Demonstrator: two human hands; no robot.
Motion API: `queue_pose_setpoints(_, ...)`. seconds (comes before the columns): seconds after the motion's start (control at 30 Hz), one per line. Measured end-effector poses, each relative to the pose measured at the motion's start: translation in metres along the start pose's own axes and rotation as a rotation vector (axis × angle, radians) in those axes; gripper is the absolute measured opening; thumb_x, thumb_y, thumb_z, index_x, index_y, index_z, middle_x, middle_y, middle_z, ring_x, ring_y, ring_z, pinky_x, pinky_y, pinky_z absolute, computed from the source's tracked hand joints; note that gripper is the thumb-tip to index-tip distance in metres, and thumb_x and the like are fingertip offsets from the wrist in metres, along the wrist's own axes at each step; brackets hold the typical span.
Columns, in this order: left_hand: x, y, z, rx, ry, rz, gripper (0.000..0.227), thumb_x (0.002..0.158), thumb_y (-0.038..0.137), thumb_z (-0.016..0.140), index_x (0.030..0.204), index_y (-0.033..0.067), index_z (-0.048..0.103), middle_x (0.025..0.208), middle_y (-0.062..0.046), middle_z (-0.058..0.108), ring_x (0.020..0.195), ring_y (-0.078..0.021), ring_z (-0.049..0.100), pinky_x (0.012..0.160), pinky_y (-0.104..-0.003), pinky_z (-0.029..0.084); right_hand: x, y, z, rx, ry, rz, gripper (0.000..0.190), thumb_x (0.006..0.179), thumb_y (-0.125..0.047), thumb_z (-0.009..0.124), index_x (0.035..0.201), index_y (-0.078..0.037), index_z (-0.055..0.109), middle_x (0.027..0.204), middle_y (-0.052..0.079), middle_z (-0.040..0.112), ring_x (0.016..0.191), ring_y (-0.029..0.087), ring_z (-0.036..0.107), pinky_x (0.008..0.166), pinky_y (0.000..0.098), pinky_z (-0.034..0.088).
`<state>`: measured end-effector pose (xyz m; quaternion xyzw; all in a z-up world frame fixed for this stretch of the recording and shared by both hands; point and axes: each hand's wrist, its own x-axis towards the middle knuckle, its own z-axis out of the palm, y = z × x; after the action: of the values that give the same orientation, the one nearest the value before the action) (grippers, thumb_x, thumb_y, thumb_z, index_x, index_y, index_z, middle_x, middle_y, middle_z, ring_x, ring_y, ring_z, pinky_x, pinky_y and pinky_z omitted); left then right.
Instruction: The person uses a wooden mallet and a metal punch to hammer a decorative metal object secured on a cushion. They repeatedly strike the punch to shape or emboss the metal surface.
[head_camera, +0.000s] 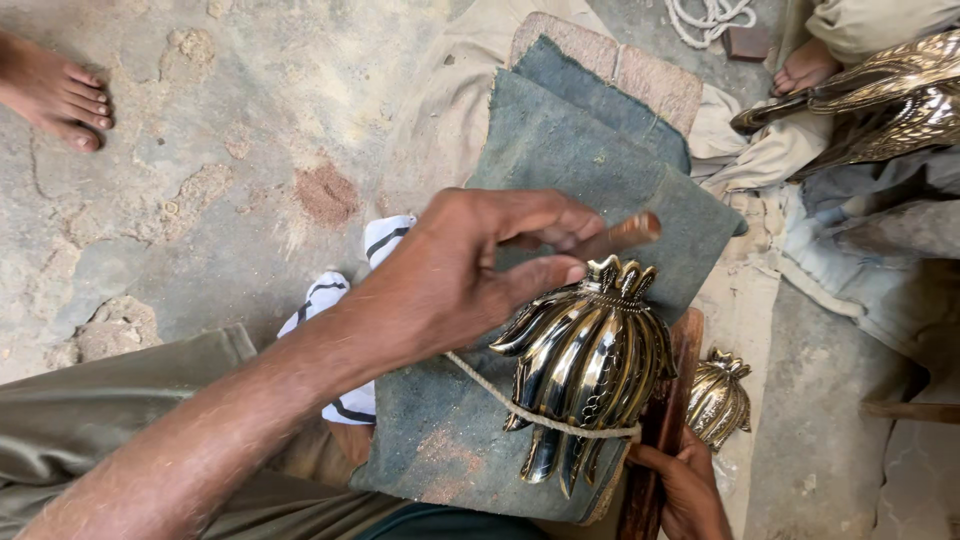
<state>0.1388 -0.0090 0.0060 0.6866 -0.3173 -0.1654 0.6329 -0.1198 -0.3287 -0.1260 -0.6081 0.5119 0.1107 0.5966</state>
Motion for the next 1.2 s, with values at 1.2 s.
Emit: queue_pose_setpoints(1.2, 0.08, -0.004, 0.012, 0.247, -0.532, -0.049, 0.042, 0.081, 0.001, 0.074, 0.121, 0.014, 0.067, 0.092, -0.007, 0.076, 0.089, -0.019, 0.077, 0.075, -0.04, 0.062, -0.061, -0.139, -0.009, -0.208, 0.09, -0.761, 0.05, 0.077, 0.018, 0.07, 0.123, 0.004, 0.057, 0.098, 0.013, 0.068, 0.097, 0.02, 0.07, 0.086, 0.0392, 0.062)
